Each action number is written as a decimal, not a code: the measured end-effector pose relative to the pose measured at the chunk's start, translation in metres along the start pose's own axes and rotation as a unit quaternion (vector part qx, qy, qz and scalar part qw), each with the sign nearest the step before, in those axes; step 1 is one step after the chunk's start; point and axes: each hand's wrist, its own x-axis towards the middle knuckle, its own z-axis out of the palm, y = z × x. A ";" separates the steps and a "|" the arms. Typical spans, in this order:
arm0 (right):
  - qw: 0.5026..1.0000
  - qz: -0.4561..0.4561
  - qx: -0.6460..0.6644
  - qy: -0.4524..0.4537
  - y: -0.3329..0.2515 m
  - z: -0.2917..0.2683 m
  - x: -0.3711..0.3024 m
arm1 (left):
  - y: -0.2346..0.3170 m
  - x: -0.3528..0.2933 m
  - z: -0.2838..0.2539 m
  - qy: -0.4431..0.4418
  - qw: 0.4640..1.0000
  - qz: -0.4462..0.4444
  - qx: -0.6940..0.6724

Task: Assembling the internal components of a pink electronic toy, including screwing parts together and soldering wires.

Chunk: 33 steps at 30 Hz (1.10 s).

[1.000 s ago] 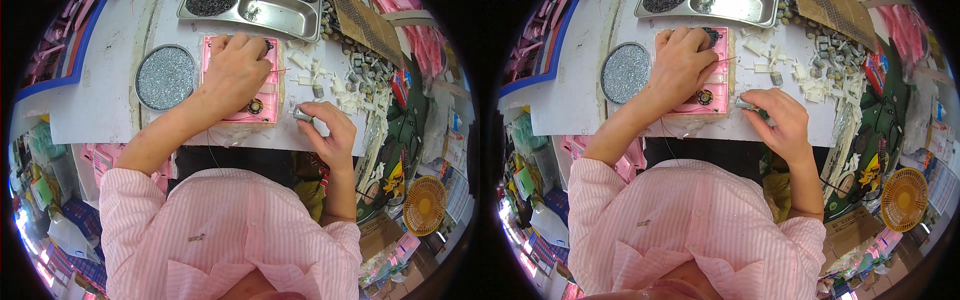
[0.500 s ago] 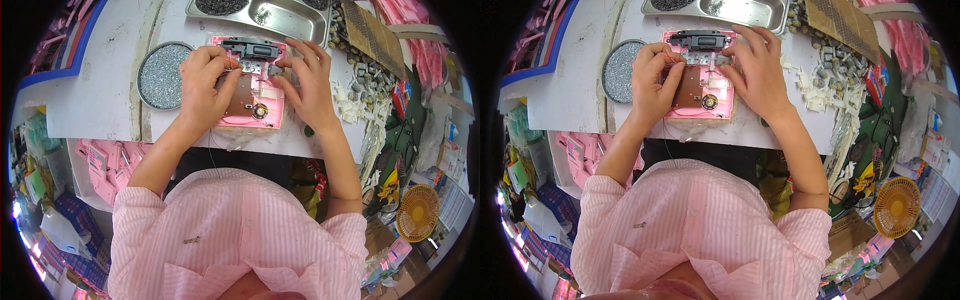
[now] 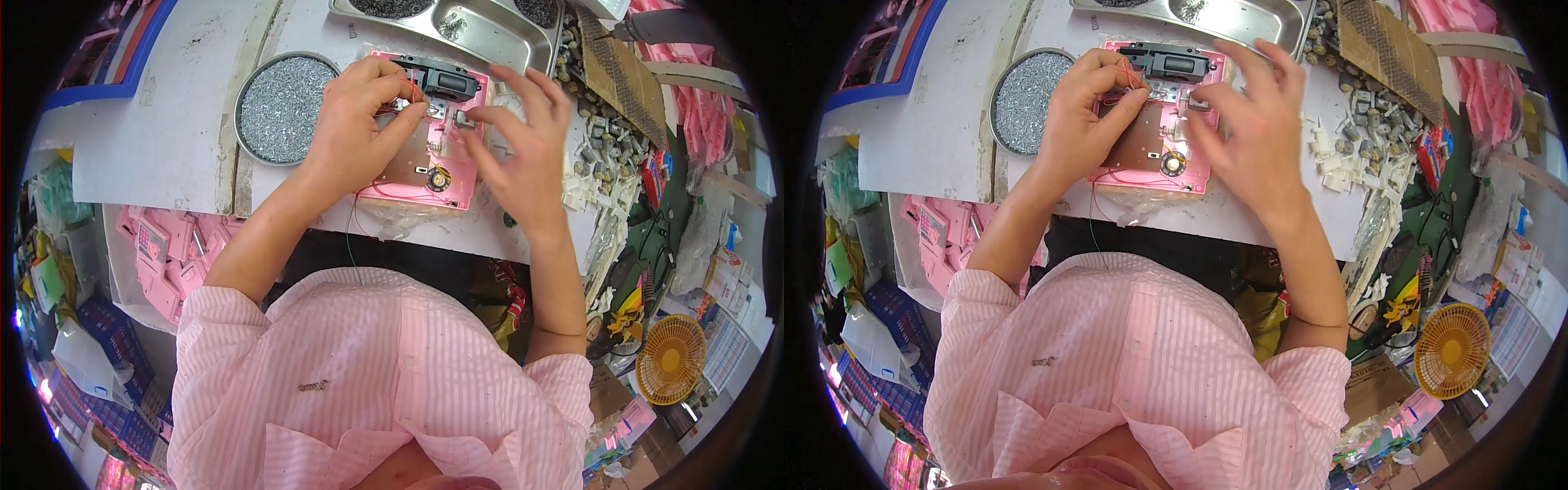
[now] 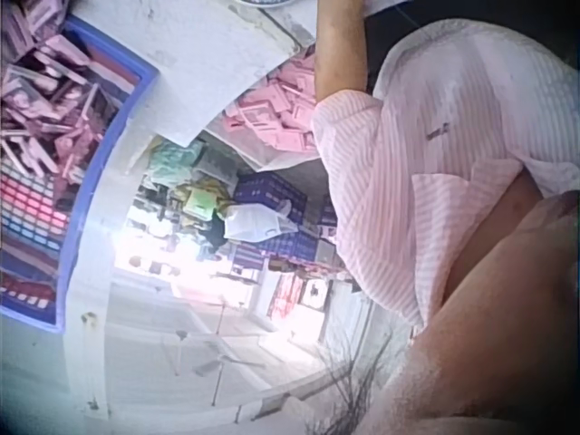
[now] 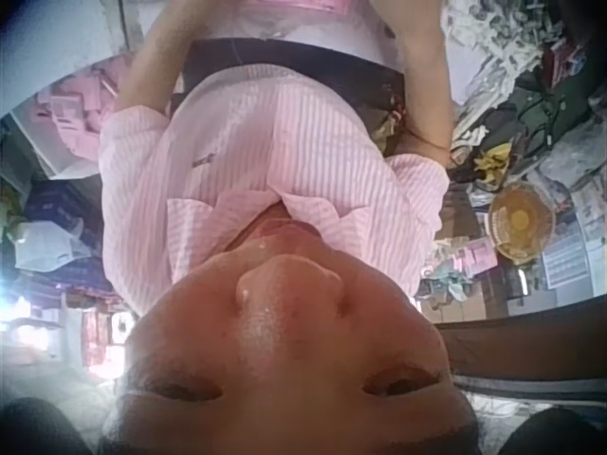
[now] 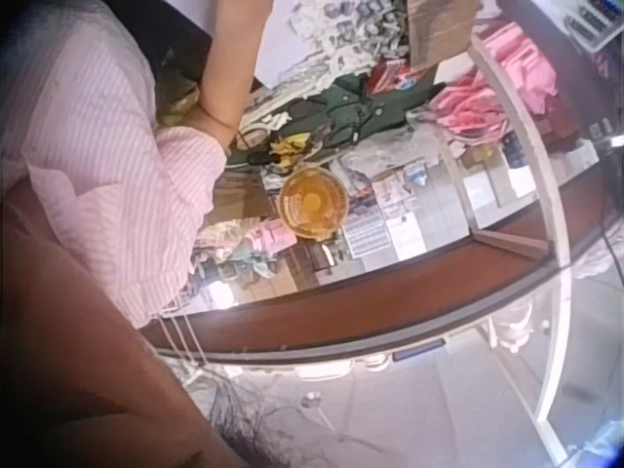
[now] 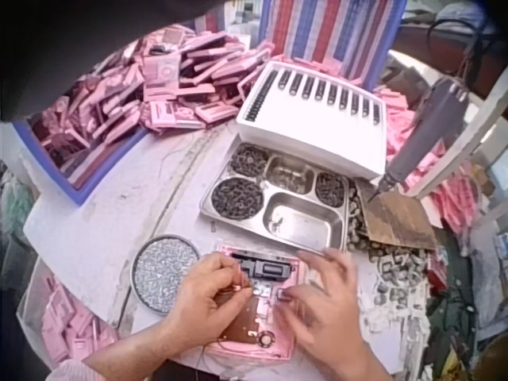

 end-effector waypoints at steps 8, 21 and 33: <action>0.998 -0.020 0.050 0.034 -0.011 0.043 0.008 | 0.000 -0.001 -0.007 -0.054 0.998 -0.007 0.009; 0.993 -0.003 0.074 0.086 -0.008 0.030 -0.007 | -0.008 0.006 0.001 -0.047 0.975 0.181 0.119; 0.943 0.118 0.311 0.023 -0.023 0.015 -0.024 | 0.036 -0.019 0.001 0.031 0.994 0.075 0.077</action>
